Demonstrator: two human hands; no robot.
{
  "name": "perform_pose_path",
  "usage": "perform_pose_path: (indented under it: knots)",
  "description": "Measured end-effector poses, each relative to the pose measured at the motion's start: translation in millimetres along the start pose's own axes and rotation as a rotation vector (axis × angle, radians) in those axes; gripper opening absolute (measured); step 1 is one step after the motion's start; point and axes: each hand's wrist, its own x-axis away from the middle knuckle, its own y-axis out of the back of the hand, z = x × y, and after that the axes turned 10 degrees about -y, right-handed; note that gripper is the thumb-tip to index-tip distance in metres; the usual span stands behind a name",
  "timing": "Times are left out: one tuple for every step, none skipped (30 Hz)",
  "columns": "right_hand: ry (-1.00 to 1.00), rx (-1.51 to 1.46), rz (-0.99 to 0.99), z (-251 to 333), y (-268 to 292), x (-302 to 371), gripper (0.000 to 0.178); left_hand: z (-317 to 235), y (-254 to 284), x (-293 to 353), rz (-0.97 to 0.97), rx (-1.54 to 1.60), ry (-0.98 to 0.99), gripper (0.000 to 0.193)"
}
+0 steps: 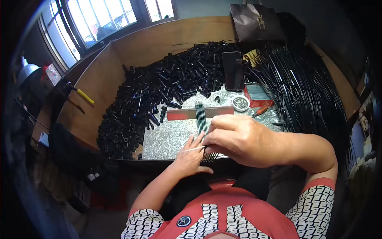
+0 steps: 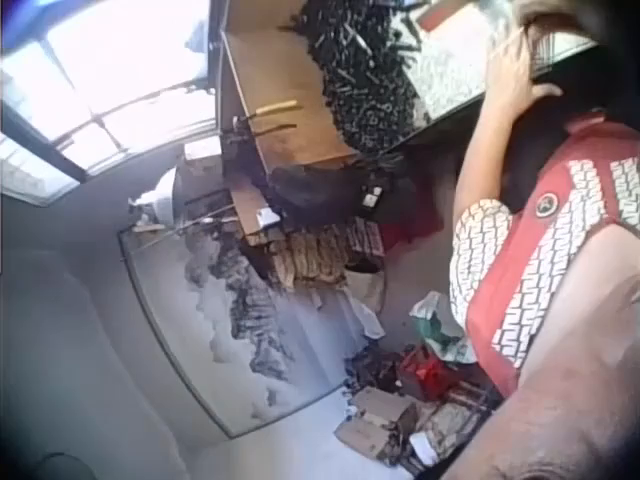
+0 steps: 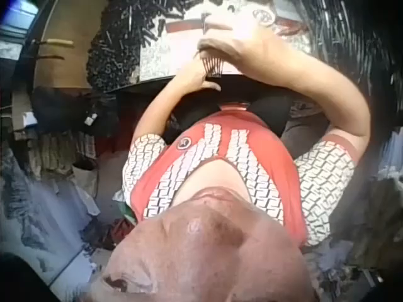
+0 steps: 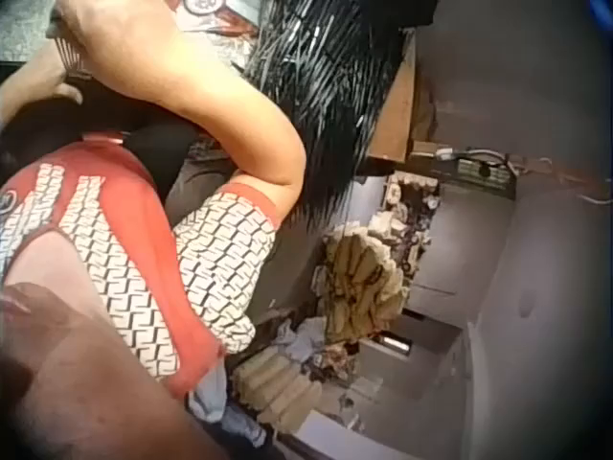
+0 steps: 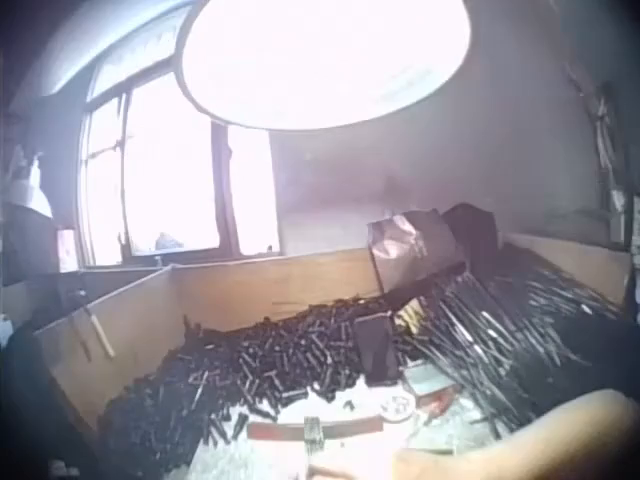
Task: The worker is assembling black flexible components into a bundle using a jig and pliers.
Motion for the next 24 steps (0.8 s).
perform_pose_path:
  knots:
    - [0.019,0.006,-0.02,-2,1,-1,0.019,3,-5,1,-0.023,-0.063,-0.049,0.093]
    - [0.036,0.012,-0.04,-4,3,-3,0.02,4,-6,1,-0.028,-0.071,-0.048,0.093]
    - [0.031,0.013,-0.042,-1,11,-8,0.02,0,0,1,-0.025,-0.07,-0.053,0.093]
    - [0.054,0.03,-0.062,5,23,-13,0.018,-4,8,-1,-0.081,-0.023,-0.049,0.091]
    - [0.075,0.045,-0.081,10,36,-19,0.016,-5,14,-4,-0.136,0.026,-0.045,0.09]
    - [0.117,0.055,-0.115,14,48,-27,0.015,-3,15,-6,-0.309,0.03,-0.086,0.079]
    - [0.15,0.066,-0.152,17,60,-36,0.013,-5,27,-11,-0.362,0.029,-0.101,0.075]
    - [0.157,0.116,-0.145,19,77,-44,0.013,-5,37,-15,-0.369,0.016,-0.113,0.073]
    - [0.161,0.165,-0.138,20,89,-50,0.012,-5,47,-18,-0.376,0.005,-0.127,0.071]
    - [0.133,0.05,-0.228,18,88,-54,0.012,-5,57,-20,-0.343,0.035,-0.127,0.07]
    - [0.102,-0.067,-0.317,15,85,-57,0.013,-7,68,-22,-0.337,0.069,-0.124,0.068]
    - [0.092,-0.086,-0.309,6,80,-52,0.013,-8,81,-22,-0.357,0.103,-0.125,0.06]
    - [0.079,-0.11,-0.314,-2,74,-43,0.012,-11,93,-20,-0.376,0.137,-0.123,0.052]
    - [-0.009,-0.033,-0.362,12,82,-1,0.012,-24,110,-43,-0.343,0.226,-0.21,0.045]
    - [0.016,-0.103,-0.347,5,66,17,0.011,-26,121,-31,-0.342,0.28,-0.106,0.038]
    - [0.039,-0.175,-0.332,-9,53,31,0.011,-23,124,-20,-0.396,0.289,-0.108,0.029]
    - [0.016,-0.172,-0.352,-24,62,42,0.01,-25,132,-27,-0.383,0.364,-0.152,0.024]
    - [-0.022,-0.139,-0.377,-26,70,60,0.01,-27,136,-37,-0.352,0.495,-0.143,0.022]
    - [-0.06,-0.106,-0.4,-26,78,77,0.01,-30,140,-47,-0.315,0.624,-0.132,0.02]
    - [-0.04,-0.154,-0.403,-43,71,79,0.009,-30,145,-40,-0.266,0.648,-0.006,0.017]
    - [-0.02,-0.2,-0.406,-58,61,76,0.009,-30,142,-35,-0.349,0.71,0.073,0.018]
    - [-0.071,-0.133,-0.435,-37,66,87,0.009,-28,144,-47,-0.336,0.753,0.067,0.02]
    - [-0.085,-0.126,-0.452,-26,53,83,0.009,-22,142,-48,-0.339,0.776,0.131,0.021]
    - [-0.102,-0.118,-0.469,-14,36,73,0.01,-20,139,-51,-0.419,0.861,0.152,0.023]
